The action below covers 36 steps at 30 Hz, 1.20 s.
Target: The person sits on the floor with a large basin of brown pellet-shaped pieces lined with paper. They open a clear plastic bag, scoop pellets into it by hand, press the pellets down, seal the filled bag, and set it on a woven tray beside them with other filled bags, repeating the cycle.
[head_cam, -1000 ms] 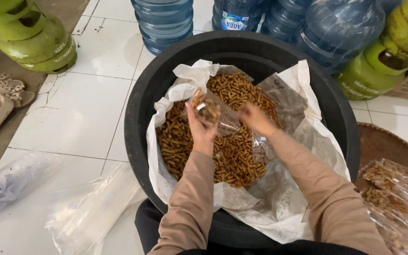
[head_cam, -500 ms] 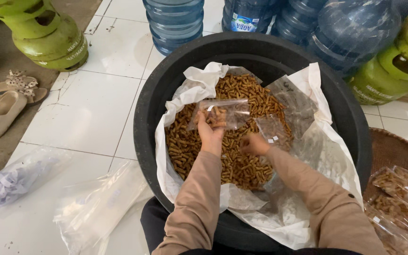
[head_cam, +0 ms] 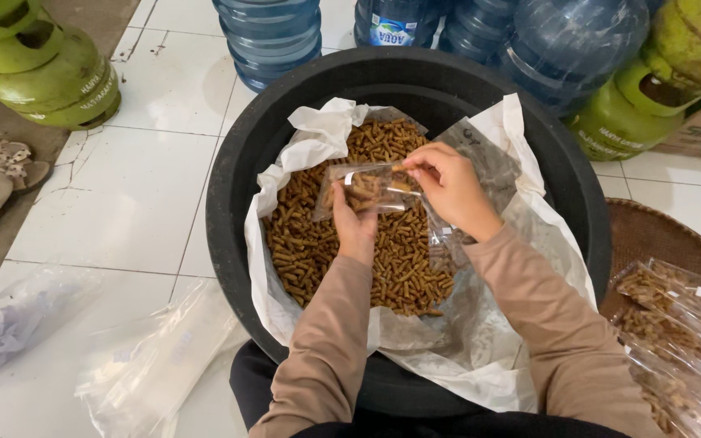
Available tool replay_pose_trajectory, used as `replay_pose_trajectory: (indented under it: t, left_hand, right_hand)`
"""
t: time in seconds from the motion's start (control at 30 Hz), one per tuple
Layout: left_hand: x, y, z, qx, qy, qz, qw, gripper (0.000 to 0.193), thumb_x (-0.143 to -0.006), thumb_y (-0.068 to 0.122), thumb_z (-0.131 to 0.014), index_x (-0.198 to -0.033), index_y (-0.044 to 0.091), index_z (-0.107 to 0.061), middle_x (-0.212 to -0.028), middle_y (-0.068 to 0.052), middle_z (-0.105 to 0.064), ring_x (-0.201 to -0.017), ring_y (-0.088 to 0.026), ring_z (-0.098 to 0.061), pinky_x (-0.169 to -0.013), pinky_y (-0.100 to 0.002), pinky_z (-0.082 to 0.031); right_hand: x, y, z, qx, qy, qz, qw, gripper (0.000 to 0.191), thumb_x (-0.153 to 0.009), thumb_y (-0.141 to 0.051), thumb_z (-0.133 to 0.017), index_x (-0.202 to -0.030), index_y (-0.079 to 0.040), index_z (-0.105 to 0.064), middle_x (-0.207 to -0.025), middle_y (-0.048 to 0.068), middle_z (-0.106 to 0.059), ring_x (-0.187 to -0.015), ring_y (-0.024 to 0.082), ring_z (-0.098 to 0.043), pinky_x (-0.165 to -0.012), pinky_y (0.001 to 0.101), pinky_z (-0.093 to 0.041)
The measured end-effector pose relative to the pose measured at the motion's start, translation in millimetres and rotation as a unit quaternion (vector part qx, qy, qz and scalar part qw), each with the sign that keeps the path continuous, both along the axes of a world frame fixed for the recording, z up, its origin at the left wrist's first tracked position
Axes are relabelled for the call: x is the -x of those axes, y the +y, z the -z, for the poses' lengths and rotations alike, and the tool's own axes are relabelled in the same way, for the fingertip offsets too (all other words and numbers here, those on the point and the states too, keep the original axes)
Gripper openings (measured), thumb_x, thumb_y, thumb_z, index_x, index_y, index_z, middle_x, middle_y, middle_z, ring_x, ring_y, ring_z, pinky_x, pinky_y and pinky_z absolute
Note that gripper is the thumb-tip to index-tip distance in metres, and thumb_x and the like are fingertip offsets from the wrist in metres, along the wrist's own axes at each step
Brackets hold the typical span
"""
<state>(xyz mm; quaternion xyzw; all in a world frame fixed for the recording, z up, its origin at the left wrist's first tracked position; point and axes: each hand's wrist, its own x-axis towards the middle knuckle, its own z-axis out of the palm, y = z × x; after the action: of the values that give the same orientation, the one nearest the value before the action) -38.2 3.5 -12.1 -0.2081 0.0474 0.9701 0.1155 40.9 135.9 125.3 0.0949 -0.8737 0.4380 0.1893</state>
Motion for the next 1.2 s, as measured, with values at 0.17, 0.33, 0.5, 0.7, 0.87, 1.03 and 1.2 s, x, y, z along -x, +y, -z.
replay_pose_trajectory:
  t: [0.17,0.33,0.5,0.7,0.87,1.03,1.2]
  left_hand:
    - [-4.0,23.6,28.8,0.004,0.064,0.077,0.995,0.033,-0.108,0.035,-0.057,-0.124,0.007,-0.063,-0.12,-0.01,-0.067,-0.111,-0.027,-0.065,-0.099,-0.049,-0.055]
    - [-36.3,51.1,32.4,-0.001,0.125,0.212,0.969,0.025,-0.109,0.024,-0.058,-0.127,0.007,-0.064,-0.125,-0.009,-0.069,-0.112,-0.023,-0.069,-0.098,-0.042,-0.059]
    - [-106.3,57.4,-8.9,0.021,0.273,0.456,0.846,0.039,-0.104,0.032,-0.058,-0.134,0.006,-0.06,-0.126,-0.012,-0.07,-0.113,-0.026,-0.069,-0.095,-0.045,-0.058]
    - [-168.0,77.1,-16.0,0.558,0.611,0.295,0.478,0.058,-0.089,0.029,-0.077,-0.133,-0.001,-0.055,-0.126,-0.02,-0.068,-0.12,-0.033,-0.067,-0.097,-0.045,-0.055]
    - [-158.7,76.5,18.3,0.649,0.611,0.288,0.351,0.045,-0.085,0.021,-0.078,-0.123,0.001,-0.063,-0.119,-0.023,-0.068,-0.108,-0.041,-0.066,-0.089,-0.048,-0.053]
    - [-167.5,87.9,43.8,0.68,0.568,0.347,0.309,0.046,-0.084,0.021,-0.078,-0.124,0.005,-0.063,-0.116,-0.022,-0.067,-0.102,-0.04,-0.066,-0.086,-0.05,-0.052]
    - [-174.0,93.4,64.8,0.669,0.62,0.303,0.275,0.046,-0.084,0.02,-0.079,-0.123,0.004,-0.062,-0.116,-0.022,-0.067,-0.108,-0.041,-0.064,-0.09,-0.049,-0.052]
  right_hand:
    - [-21.3,5.6,17.5,-0.131,0.037,-0.006,0.991,0.021,-0.096,0.001,-0.069,-0.116,-0.003,-0.074,-0.124,0.011,-0.072,-0.109,0.029,-0.073,-0.095,0.0352,-0.059]
    - [-45.1,43.1,8.9,-0.179,-0.049,-0.057,0.981,0.063,-0.082,-0.005,-0.078,-0.141,-0.003,-0.057,-0.146,0.021,-0.054,-0.13,0.04,-0.056,-0.103,0.0414,-0.048]
    - [-123.1,97.0,2.3,-0.173,-0.022,-0.097,0.98,0.074,-0.086,-0.015,-0.083,-0.151,-0.004,-0.049,-0.162,0.024,-0.037,-0.149,0.044,-0.037,-0.113,0.0463,-0.042]
    - [-248.2,222.0,-23.5,-0.234,-0.046,0.152,0.959,0.071,-0.085,-0.02,-0.083,-0.147,-0.004,-0.053,-0.164,0.024,-0.038,-0.146,0.039,-0.045,-0.114,0.043,-0.045]
    - [-325.2,327.4,-8.3,-0.291,-0.179,0.312,0.887,0.073,-0.078,-0.017,-0.084,-0.144,-0.004,-0.056,-0.157,0.021,-0.044,-0.14,0.039,-0.048,-0.113,0.0461,-0.044]
    - [-394.4,357.3,78.7,-0.087,-0.492,0.245,0.831,0.06,-0.084,-0.011,-0.075,-0.142,-0.02,-0.063,-0.149,0.006,-0.064,-0.131,0.027,-0.064,-0.116,0.0426,-0.048]
    - [-478.9,330.8,149.3,-0.084,-0.543,0.12,0.827,0.068,-0.085,-0.018,-0.083,-0.147,-0.027,-0.057,-0.155,0.003,-0.049,-0.136,0.024,-0.055,-0.11,0.0374,-0.051]
